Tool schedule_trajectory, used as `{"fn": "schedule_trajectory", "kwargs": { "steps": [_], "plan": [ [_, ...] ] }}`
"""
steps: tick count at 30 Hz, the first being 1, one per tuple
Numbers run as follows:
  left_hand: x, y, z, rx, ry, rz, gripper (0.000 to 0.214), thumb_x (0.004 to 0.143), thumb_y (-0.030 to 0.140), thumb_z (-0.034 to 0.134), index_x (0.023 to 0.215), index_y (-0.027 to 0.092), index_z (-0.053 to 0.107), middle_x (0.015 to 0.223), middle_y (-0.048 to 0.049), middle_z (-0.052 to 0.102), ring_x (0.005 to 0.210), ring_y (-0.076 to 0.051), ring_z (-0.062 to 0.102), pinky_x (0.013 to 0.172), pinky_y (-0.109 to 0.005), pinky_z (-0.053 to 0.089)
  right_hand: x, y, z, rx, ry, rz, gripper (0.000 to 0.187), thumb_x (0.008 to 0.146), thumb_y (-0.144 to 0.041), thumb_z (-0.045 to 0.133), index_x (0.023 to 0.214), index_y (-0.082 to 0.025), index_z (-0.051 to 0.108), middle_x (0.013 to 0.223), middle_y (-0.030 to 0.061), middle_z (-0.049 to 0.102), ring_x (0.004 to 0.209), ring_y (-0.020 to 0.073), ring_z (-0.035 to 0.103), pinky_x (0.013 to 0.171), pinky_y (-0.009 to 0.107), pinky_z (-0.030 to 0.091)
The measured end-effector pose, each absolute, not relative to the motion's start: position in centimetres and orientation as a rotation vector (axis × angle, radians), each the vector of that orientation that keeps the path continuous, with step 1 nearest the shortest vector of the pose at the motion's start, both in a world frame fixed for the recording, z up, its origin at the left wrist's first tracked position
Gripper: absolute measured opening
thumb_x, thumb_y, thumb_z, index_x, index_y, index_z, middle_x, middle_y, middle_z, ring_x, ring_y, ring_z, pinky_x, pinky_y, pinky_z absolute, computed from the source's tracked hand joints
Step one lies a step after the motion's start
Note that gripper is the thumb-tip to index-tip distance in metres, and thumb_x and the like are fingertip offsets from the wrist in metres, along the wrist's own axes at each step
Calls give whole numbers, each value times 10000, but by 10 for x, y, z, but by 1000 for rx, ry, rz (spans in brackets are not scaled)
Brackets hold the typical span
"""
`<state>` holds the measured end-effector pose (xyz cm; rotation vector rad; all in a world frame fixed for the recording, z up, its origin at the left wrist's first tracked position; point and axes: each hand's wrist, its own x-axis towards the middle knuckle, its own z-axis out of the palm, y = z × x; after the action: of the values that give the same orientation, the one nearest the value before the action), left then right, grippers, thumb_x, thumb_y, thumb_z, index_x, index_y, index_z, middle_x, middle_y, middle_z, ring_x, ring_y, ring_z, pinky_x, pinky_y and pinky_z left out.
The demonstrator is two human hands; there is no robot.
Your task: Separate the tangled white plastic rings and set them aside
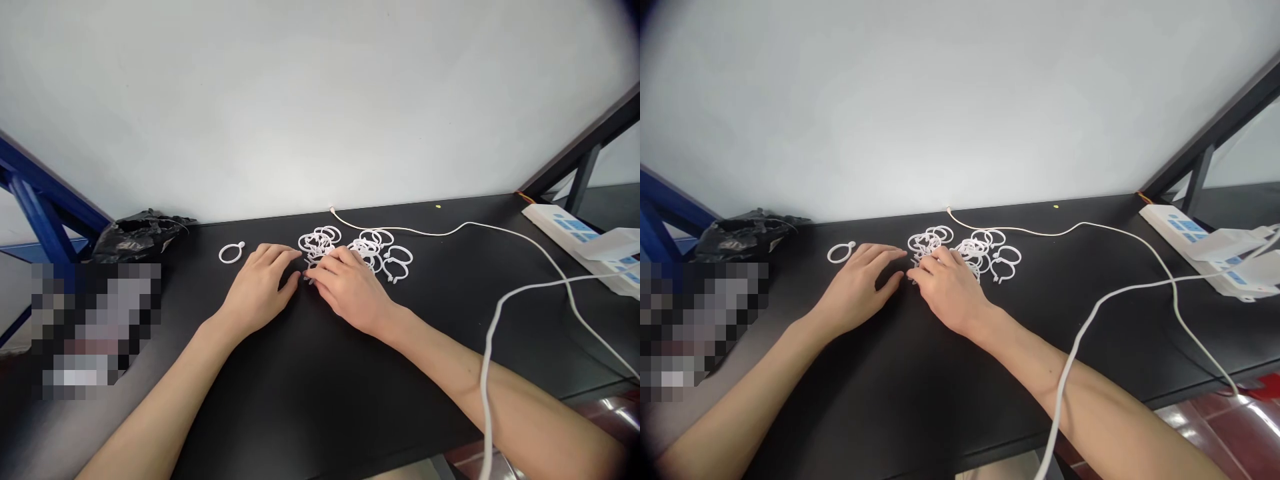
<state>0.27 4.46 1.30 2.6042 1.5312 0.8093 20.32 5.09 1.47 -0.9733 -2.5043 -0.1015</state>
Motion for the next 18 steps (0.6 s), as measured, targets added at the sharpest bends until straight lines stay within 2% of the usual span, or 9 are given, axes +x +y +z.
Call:
{"fn": "schedule_trajectory", "kwargs": {
  "steps": [5,12,18],
  "plan": [
    [6,41,22,2586,1404,860,255,935,217,497,1165,197,605,1135,-75,665,1065,-241,558,921,-429,506,200,47,18,-907,-2211,130,225,958,-147,507,1109,-208,662,949,50,691,921,200,541,846,361,498],
    [5,41,21,2627,1349,960,180,967,214,476,965,201,655,1028,-59,695,957,-212,555,837,-375,495,195,43,17,-929,-2030,327,207,943,-139,522,1094,-243,618,954,22,681,931,187,599,865,376,515],
    [5,41,20,2664,1419,1028,217,984,271,476,896,194,658,742,-20,661,690,-160,536,668,-293,441,197,46,13,-956,-2024,335,229,927,-123,525,1109,-233,607,1012,28,683,973,189,612,892,388,521]
  ]
}}
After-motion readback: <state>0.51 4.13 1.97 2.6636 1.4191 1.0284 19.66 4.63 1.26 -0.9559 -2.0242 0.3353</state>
